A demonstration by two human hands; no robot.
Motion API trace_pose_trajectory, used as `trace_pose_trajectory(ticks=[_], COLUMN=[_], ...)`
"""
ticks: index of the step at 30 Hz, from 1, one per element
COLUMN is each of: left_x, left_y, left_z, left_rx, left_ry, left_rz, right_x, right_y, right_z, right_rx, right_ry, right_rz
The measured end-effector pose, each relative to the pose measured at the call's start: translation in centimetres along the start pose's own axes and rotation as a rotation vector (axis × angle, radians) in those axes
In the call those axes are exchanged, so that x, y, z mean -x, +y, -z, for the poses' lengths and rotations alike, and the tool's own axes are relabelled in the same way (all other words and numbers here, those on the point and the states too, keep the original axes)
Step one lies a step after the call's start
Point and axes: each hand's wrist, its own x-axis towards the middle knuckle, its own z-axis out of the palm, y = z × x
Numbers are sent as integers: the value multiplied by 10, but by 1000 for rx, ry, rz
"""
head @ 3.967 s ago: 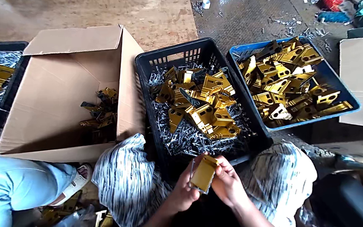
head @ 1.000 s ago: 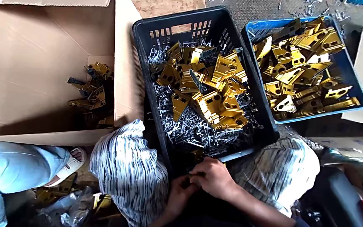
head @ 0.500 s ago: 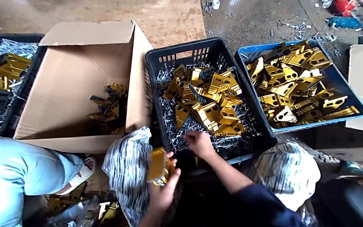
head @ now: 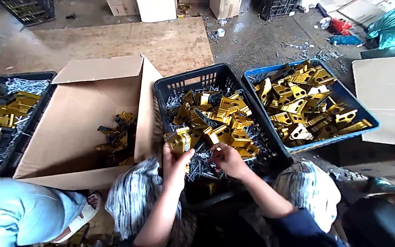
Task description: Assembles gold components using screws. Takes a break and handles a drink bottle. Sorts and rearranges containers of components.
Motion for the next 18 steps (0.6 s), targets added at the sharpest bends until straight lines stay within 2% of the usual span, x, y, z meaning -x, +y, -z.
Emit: trace_pose_trajectory(ticks=[2, 3, 6, 8, 11, 13, 15, 18], left_x=[1, 2, 2, -1, -1, 0, 0, 4], left_y=[-22, -30, -42, -40, -36, -35, -35, -36], left_z=[-14, -21, -31, -30, -32, -37, -42, -44], left_rx=[-8, -3, -57, -106, 29, 193, 318, 411], left_ry=[-37, -69, -178, -259, -273, -202, -165, -219], left_rz=[-57, -92, -135, -66, 129, 299, 426, 481], right_x=[19, 25, 34, 30, 22, 20, 21, 21], right_y=[-1, -3, 2, 12, 23, 19, 9, 8], right_z=[3, 2, -8, -14, -13, -9, -6, -10], right_rx=[-403, -508, -561, -544, -469, -569, -744, -738], right_ry=[22, -3, -135, -113, 88, 228, 277, 319], right_rz=[28, 24, 28, 49, 160, 219, 209, 293])
